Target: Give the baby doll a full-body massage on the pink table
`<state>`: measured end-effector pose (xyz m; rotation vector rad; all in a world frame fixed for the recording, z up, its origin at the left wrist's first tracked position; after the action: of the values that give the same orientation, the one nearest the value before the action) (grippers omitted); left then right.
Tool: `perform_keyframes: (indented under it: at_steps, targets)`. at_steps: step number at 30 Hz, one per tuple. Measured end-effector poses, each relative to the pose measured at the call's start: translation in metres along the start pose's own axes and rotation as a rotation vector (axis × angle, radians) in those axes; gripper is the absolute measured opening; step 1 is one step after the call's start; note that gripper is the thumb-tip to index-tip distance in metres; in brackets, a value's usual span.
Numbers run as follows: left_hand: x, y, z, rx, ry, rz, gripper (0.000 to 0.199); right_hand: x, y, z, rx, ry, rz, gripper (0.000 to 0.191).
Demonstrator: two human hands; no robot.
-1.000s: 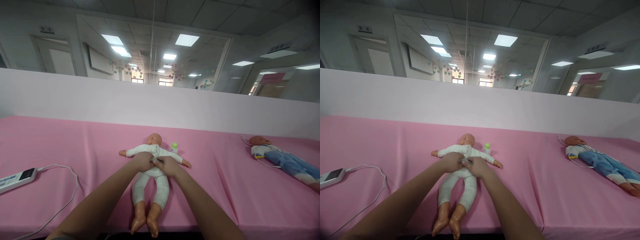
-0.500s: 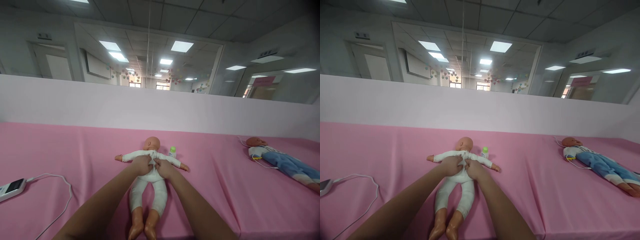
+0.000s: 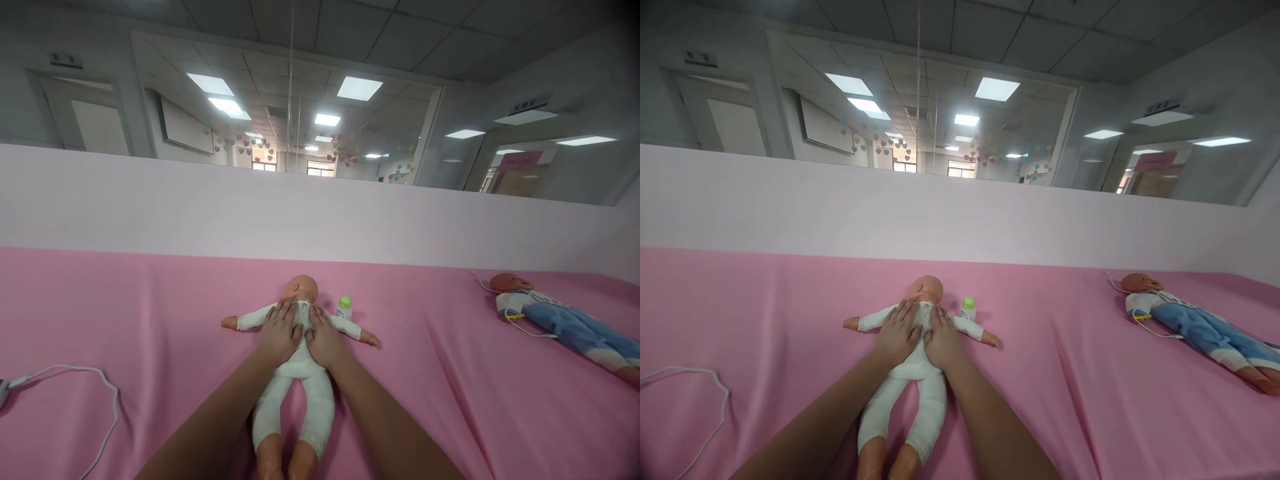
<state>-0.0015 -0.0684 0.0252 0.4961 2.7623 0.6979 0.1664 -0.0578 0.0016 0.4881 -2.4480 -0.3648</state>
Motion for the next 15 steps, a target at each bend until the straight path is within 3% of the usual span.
perform_keyframes:
  at_steps: [4,8,11,15]
  targets:
    - [0.002,0.007,0.004,0.190,-0.027,0.044,0.059,0.002,0.005,-0.006,0.153,-0.014,0.029,0.065]
    - [0.000,0.009,0.004,0.224,-0.044,0.025,0.060,0.004,0.005,-0.011,0.179,-0.015,0.035,0.064]
    - [0.002,0.007,0.001,0.166,-0.135,-0.037,0.058,0.002,0.001,-0.014,0.116,0.028,0.048,0.063]
    - [0.014,0.003,-0.014,-0.056,-0.266,-0.214,0.047,-0.001,-0.007,-0.026,-0.051,0.119,0.041,0.058]
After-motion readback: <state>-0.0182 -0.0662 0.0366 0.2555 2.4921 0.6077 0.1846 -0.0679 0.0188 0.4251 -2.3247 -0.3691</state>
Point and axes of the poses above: each hand's wrist, its own y-axis towards the middle knuckle, its own z-axis out of the palm, x = y × z, the point moved 1 cm from there along y, towards the middle knuckle, and after that the axes turned 4 degrees about y, right-handed, at the moved point
